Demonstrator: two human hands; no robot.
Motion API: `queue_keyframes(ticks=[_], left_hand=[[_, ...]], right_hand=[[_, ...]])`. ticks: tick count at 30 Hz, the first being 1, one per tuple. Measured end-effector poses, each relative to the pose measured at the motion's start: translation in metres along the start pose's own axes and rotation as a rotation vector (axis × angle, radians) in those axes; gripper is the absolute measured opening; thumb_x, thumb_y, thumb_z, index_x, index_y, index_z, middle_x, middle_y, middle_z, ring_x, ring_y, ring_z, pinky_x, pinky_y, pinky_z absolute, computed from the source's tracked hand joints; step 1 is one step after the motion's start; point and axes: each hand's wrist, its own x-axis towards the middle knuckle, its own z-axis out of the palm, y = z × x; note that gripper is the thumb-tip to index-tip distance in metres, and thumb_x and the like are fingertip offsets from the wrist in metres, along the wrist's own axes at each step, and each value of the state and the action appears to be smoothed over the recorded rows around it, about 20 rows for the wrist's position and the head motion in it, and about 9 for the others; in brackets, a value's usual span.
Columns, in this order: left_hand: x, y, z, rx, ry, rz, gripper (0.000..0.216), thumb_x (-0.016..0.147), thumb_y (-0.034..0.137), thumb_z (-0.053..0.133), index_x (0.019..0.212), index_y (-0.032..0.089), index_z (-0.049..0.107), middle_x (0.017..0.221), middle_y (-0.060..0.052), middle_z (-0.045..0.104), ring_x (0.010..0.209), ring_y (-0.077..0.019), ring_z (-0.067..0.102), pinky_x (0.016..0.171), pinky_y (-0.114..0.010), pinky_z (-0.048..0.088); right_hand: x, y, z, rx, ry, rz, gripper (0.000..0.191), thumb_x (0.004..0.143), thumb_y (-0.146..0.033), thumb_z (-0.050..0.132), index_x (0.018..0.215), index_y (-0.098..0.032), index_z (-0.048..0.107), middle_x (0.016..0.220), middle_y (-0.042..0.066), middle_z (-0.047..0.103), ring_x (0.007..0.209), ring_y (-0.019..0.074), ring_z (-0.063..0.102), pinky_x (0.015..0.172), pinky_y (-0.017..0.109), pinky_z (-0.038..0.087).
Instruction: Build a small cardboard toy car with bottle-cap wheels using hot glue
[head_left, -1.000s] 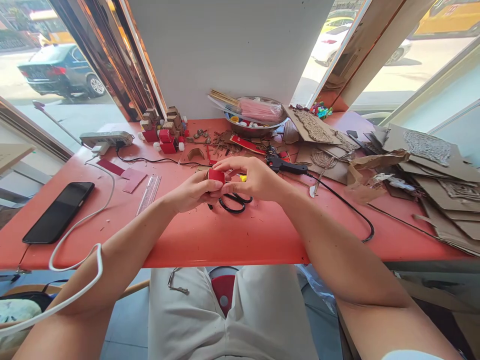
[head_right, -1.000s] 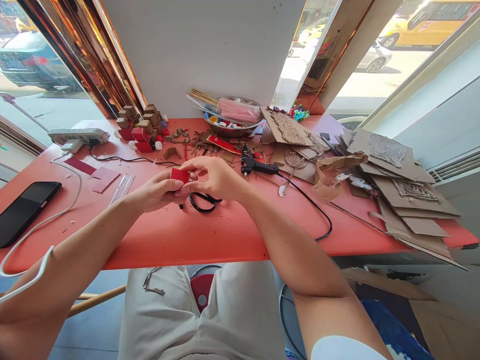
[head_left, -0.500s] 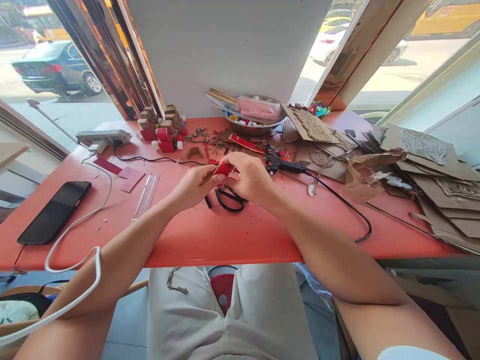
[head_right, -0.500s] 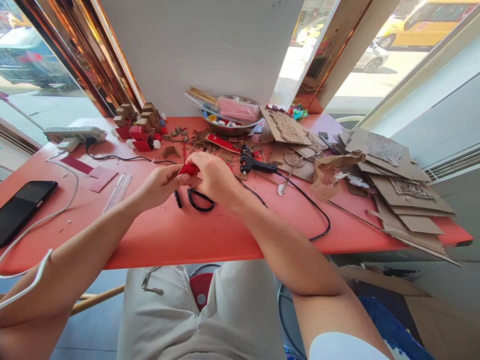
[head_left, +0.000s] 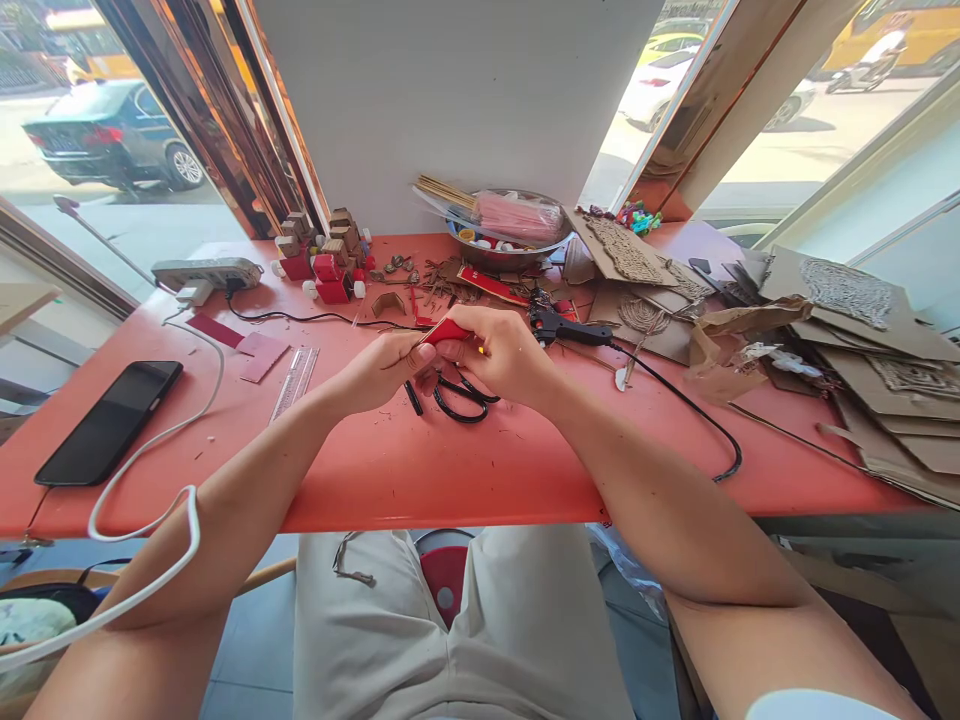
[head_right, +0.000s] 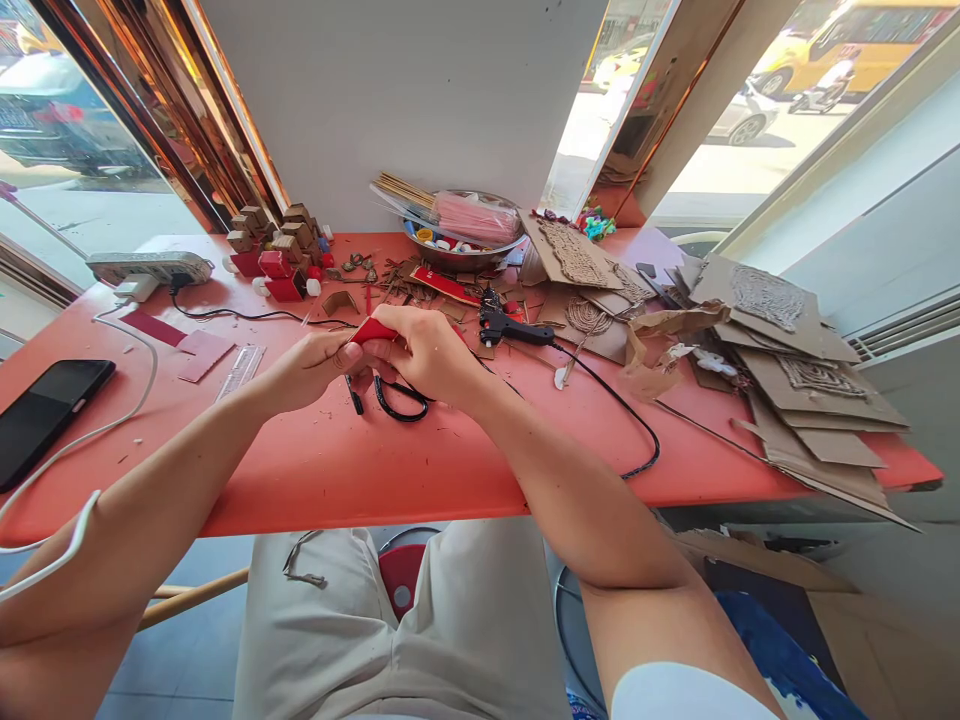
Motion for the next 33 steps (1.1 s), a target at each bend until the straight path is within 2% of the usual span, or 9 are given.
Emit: queue_keyframes(ticks=[5,8,13,17,19,22,24,29,33], left_hand=[[-0.002,0.001,0.0,0.042,0.01,-0.089,0.065,0.089,0.083,0.064,0.068,0.021,0.062,0.052,-0.001,0.061,0.047,-0.0138,0.056,0.049,-0.025,0.042],[-0.001,0.003,0.004,0.028,0.077,-0.125,0.059,0.085,0.077,0.071,0.068,0.021,0.063,0.05,0.0,0.062,0.043,-0.0129,0.055,0.046,-0.024,0.042],[0.0,0.006,0.009,-0.097,0.364,-0.119,0.053,0.067,0.065,0.092,0.068,0.021,0.063,0.055,0.0,0.067,0.045,-0.0126,0.059,0.045,-0.024,0.047],[0.0,0.005,0.005,-0.223,0.542,-0.067,0.056,0.054,0.049,0.104,0.087,0.02,0.068,0.064,0.002,0.071,0.051,-0.0137,0.064,0.046,-0.022,0.047],[0.001,0.002,0.004,-0.289,0.553,-0.026,0.055,0.055,0.049,0.104,0.088,0.02,0.071,0.067,0.001,0.072,0.054,-0.0131,0.064,0.048,-0.023,0.048],[0.002,-0.002,0.007,-0.347,0.504,0.026,0.046,0.063,0.055,0.1,0.075,0.019,0.073,0.063,0.001,0.066,0.056,-0.0112,0.058,0.052,-0.024,0.048],[0.004,-0.005,0.011,-0.337,0.515,0.052,0.046,0.064,0.057,0.099,0.068,0.019,0.074,0.063,0.0,0.065,0.06,-0.0121,0.057,0.056,-0.025,0.05],[0.003,-0.007,0.019,-0.201,0.625,0.085,0.043,0.068,0.06,0.093,0.068,0.02,0.076,0.069,-0.002,0.072,0.066,-0.0163,0.062,0.065,-0.03,0.058],[-0.001,-0.006,0.02,-0.06,0.66,0.102,0.04,0.077,0.059,0.086,0.07,0.02,0.077,0.067,-0.002,0.074,0.063,-0.0173,0.067,0.062,-0.03,0.058]], right_hand=[[0.001,0.001,-0.001,-0.01,0.017,0.047,0.017,0.095,-0.027,0.06,0.08,-0.022,0.065,0.073,-0.001,0.065,0.071,0.015,0.054,0.07,0.028,0.042],[0.001,-0.001,-0.002,-0.007,0.044,0.056,0.021,0.095,-0.033,0.06,0.078,-0.021,0.064,0.074,0.0,0.065,0.072,0.015,0.054,0.07,0.028,0.041],[0.001,-0.001,-0.004,0.063,0.126,0.086,0.031,0.094,-0.045,0.063,0.073,-0.021,0.061,0.068,-0.002,0.058,0.069,0.0134,0.05,0.066,0.028,0.039],[0.002,0.0,-0.005,0.175,0.08,0.144,0.053,0.088,-0.065,0.07,0.063,-0.022,0.051,0.062,-0.004,0.05,0.061,0.0111,0.045,0.059,0.026,0.036],[0.002,0.0,-0.003,0.259,0.072,0.163,0.055,0.086,-0.07,0.071,0.064,-0.022,0.053,0.063,-0.003,0.054,0.061,0.0112,0.049,0.06,0.026,0.041],[0.002,-0.001,0.002,0.34,0.129,0.196,0.056,0.084,-0.075,0.073,0.069,-0.022,0.059,0.065,-0.001,0.062,0.062,0.0129,0.057,0.062,0.027,0.048],[0.001,0.0,0.006,0.355,0.17,0.217,0.058,0.084,-0.078,0.073,0.071,-0.022,0.061,0.065,0.0,0.064,0.061,0.0137,0.059,0.062,0.027,0.049],[0.001,0.003,0.015,0.385,0.221,0.243,0.061,0.082,-0.081,0.074,0.069,-0.023,0.061,0.061,-0.001,0.063,0.058,0.0125,0.058,0.058,0.026,0.049],[0.002,0.002,0.018,0.422,0.25,0.236,0.058,0.081,-0.076,0.077,0.068,-0.023,0.06,0.062,-0.002,0.064,0.056,0.0116,0.057,0.057,0.025,0.049]])
